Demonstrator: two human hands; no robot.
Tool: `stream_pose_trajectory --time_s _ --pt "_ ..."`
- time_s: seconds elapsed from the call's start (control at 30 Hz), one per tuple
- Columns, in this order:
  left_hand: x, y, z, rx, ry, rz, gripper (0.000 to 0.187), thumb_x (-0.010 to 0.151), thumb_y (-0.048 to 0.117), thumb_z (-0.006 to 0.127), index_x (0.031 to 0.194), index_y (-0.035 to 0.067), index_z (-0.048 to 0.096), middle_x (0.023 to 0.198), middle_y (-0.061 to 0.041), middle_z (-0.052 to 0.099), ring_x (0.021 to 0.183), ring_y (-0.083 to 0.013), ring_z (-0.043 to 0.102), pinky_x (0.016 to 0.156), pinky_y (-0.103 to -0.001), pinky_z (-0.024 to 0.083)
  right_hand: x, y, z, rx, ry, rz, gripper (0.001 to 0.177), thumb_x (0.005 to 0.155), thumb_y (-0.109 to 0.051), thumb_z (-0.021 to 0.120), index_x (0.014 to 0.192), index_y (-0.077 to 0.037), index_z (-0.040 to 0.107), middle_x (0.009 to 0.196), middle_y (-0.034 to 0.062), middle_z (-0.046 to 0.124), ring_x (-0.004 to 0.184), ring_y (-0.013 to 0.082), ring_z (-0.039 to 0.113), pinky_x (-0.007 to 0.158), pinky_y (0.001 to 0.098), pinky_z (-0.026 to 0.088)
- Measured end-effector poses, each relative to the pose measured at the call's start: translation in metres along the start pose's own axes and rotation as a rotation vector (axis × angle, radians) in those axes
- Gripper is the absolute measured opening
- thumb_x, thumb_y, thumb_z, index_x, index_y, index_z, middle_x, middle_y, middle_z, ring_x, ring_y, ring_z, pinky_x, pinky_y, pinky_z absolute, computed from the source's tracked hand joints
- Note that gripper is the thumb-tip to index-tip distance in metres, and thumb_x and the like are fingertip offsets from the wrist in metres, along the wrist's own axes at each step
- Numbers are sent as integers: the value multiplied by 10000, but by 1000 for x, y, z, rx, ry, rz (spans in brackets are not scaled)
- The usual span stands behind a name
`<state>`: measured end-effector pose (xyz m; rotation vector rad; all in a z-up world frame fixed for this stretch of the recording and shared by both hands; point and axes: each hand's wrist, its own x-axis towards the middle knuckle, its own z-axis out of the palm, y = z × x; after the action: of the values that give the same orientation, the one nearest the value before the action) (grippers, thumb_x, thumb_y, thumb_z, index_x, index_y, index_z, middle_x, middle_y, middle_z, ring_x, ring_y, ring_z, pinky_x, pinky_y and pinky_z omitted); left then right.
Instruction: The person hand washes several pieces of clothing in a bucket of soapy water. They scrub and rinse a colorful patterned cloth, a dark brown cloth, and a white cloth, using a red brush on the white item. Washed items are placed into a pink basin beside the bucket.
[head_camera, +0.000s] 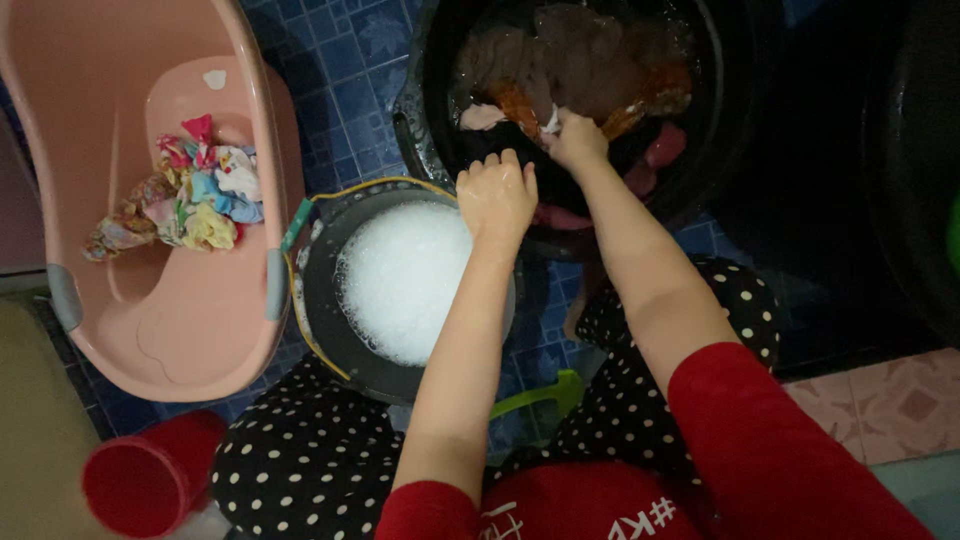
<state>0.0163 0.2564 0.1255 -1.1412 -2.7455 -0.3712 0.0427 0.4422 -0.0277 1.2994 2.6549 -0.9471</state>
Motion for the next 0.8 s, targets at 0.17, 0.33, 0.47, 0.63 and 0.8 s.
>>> stream_pose_trajectory --time_s 0.17,0.33,0.47,0.63,0.8 --pt "0 0 2 4 13 0 282 856 378 727 826 99 710 793 -97 713 762 -295 680 696 -447 498 -21 5 -4 18 26 -59 360 888 -378 757 1155 -139 718 1090 207 714 1010 418 676 847 512 534" --pt "-4 0 1 32 -55 35 276 864 382 728 922 112 710 875 -87 723 834 -290 685 743 -450 498 -62 32 -40 168 -27 -149 325 900 -306 751 1163 -115 728 1064 224 729 1012 399 694 870 470 544" --pt "-10 2 -9 88 -85 150 502 804 302 753 1267 133 661 1051 -105 707 943 -311 658 790 -472 485 -120 35 -86 124 -52 -178 337 864 -273 784 1167 -129 751 1029 209 732 930 387 692 793 455 538" --pt "-29 35 7 -164 154 540 822 422 323 822 1225 241 664 1275 -165 692 1131 -430 608 887 -635 471 -181 36 -128 471 -293 -72 258 911 -250 740 1094 -68 726 862 91 738 587 238 642 558 374 517" --pt "-36 70 46 -588 -188 295 464 757 65 726 1207 148 649 1154 -148 690 1117 -390 624 948 -473 524 -215 76 -166 729 -187 -280 249 831 -229 849 982 -71 729 781 74 663 572 143 574 526 302 469"
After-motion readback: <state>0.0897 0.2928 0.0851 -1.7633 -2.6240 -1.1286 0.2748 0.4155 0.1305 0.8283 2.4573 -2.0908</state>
